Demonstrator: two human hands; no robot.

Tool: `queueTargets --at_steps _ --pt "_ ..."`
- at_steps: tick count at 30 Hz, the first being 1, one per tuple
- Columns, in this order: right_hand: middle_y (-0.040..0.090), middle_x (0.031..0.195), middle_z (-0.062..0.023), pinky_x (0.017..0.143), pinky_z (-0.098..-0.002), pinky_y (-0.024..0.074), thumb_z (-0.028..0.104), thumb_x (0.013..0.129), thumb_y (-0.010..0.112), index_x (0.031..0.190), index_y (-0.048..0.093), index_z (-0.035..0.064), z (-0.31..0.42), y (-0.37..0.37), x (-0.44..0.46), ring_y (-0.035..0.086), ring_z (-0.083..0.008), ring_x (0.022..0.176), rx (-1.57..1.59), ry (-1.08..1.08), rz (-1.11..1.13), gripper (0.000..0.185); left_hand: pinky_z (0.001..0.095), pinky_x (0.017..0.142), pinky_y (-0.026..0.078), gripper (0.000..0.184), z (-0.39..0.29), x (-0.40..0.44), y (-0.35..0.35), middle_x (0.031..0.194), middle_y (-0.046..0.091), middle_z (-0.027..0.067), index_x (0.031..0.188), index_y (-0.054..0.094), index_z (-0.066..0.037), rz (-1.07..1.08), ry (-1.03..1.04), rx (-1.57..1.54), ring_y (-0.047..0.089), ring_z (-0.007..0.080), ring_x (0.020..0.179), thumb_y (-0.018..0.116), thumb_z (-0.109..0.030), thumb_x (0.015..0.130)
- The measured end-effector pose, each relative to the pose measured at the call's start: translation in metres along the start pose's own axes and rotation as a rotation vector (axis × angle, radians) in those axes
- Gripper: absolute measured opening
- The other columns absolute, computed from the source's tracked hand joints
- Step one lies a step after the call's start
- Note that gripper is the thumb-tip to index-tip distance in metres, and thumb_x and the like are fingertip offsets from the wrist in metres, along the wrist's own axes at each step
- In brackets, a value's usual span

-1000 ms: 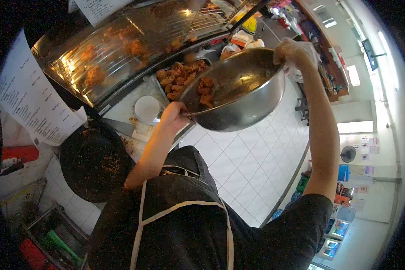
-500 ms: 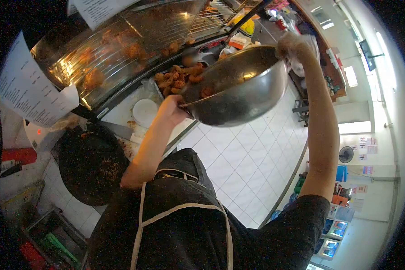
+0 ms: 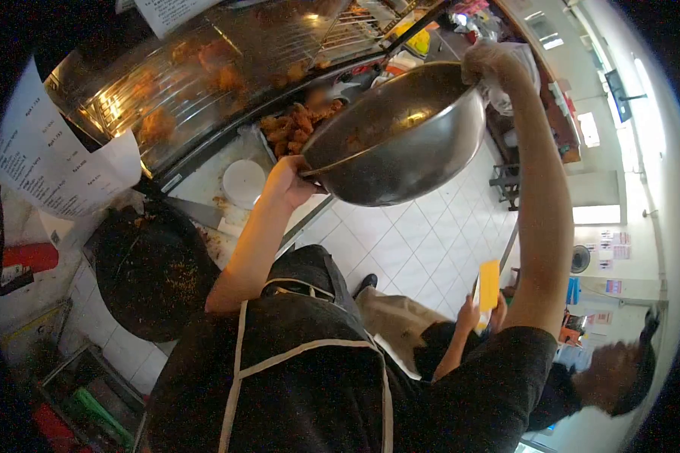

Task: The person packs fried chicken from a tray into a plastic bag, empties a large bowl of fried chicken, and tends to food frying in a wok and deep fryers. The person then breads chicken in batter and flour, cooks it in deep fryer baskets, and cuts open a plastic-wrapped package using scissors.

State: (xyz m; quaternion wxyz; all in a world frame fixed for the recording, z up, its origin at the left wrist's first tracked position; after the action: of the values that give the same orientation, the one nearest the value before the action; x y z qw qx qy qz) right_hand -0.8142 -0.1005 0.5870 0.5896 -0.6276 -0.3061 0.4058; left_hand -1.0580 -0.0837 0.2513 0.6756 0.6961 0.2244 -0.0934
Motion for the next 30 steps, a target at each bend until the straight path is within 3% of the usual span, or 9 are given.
queueTargets --at_steps 2,5,8,11,13,16,21,27,30 --pt "0.054 0.057 -0.0034 0.047 -0.0262 0.0439 0.015 0.064 0.059 0.059 0.060 0.0045 0.010 0.001 -0.017 0.055 -0.0148 0.052 0.544 -0.063 -0.132 0.012 0.0649 0.092 0.026 0.030 0.008 -0.004 -0.003 0.111 0.047 0.0252 0.104 0.047 0.006 0.070 -0.028 0.099 0.042 0.0401 0.106 0.037 -0.008 0.080" --pt "0.061 0.065 -0.0076 0.055 -0.0278 0.0451 0.015 0.063 0.060 0.063 0.063 0.0030 -0.004 0.034 -0.012 0.055 -0.0172 0.056 0.267 -0.234 0.203 0.012 0.0617 0.093 0.031 0.033 0.034 -0.032 -0.015 0.117 0.044 0.0227 0.110 0.040 0.008 0.050 -0.106 -0.008 0.044 0.0396 0.106 0.037 -0.004 0.080" --pt "0.064 0.077 -0.0109 0.061 -0.0269 0.0467 0.008 0.066 0.059 0.077 0.065 0.0000 0.036 0.029 -0.091 0.059 -0.0177 0.065 -0.027 -0.067 -0.128 0.015 0.0535 0.092 0.038 0.031 0.040 -0.082 -0.024 0.109 0.051 0.0176 0.108 0.044 0.007 0.081 -0.156 -0.010 0.051 0.0345 0.101 0.042 -0.006 0.080" --pt "0.063 0.099 -0.0116 0.069 -0.0244 0.0469 0.003 0.069 0.057 0.099 0.062 -0.0034 0.072 0.042 -0.177 0.060 -0.0120 0.082 0.578 0.234 -0.205 0.031 0.0434 0.085 0.046 0.025 0.048 -0.141 -0.023 0.093 0.057 0.0122 0.101 0.050 0.004 0.035 -0.338 -0.074 0.058 0.0262 0.087 0.048 -0.009 0.080" --pt "0.061 0.103 -0.0101 0.074 -0.0243 0.0450 0.006 0.065 0.065 0.107 0.059 -0.0022 0.066 0.051 -0.234 0.057 -0.0134 0.083 0.226 0.074 -0.516 0.043 0.0441 0.080 0.047 0.023 0.049 -0.157 -0.052 0.089 0.057 0.0126 0.097 0.051 0.004 -0.012 -0.285 0.278 0.057 0.0268 0.084 0.049 -0.006 0.077" --pt "0.058 0.107 -0.0124 0.083 -0.0258 0.0423 0.013 0.074 0.066 0.119 0.047 -0.0084 0.030 0.121 -0.278 0.054 -0.0136 0.092 1.109 0.348 -0.477 0.053 0.0384 0.071 0.049 0.016 0.041 -0.180 -0.070 0.081 0.057 0.0106 0.088 0.055 0.002 -0.044 -0.193 0.533 0.058 0.0231 0.076 0.052 -0.003 0.073" --pt "0.059 0.081 -0.0029 0.059 -0.0211 0.0396 0.034 0.080 0.061 0.116 0.053 -0.0008 0.051 0.192 -0.315 0.053 -0.0091 0.074 1.125 0.814 -0.370 0.051 0.0339 0.065 0.046 0.013 0.017 -0.229 -0.095 0.076 0.058 0.0084 0.082 0.058 0.001 -0.179 -0.005 0.640 0.058 0.0204 0.071 0.054 -0.002 0.070" --pt "0.051 0.066 -0.0028 0.050 -0.0276 0.0386 0.054 0.079 0.056 0.080 0.059 0.0072 0.051 0.324 -0.265 0.045 -0.0117 0.053 1.370 0.635 -0.141 0.047 0.0343 0.071 0.045 0.020 -0.010 -0.335 -0.122 0.077 0.056 0.0071 0.088 0.056 0.005 -0.582 0.317 0.652 0.056 0.0219 0.074 0.054 -0.004 0.070" --pt "0.050 0.065 -0.0070 0.051 -0.0308 0.0552 0.048 0.077 0.062 0.091 0.051 -0.0039 0.082 0.322 -0.247 0.048 -0.0108 0.046 1.610 0.555 0.008 0.056 0.0352 0.068 0.045 0.020 0.001 -0.376 -0.148 0.074 0.055 0.0088 0.085 0.056 0.006 -0.631 0.474 0.557 0.056 0.0227 0.070 0.056 -0.004 0.068"
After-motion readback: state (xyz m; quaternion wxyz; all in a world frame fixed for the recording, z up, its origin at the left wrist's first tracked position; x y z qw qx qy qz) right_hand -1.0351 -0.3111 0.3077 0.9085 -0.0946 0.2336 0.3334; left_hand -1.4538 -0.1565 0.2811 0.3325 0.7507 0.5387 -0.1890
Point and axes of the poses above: each hand's wrist, its own x-axis towards the middle knuckle, its own y-axis out of the palm, z = x × y, the point moved 8 cm from there along x, towards the middle knuckle
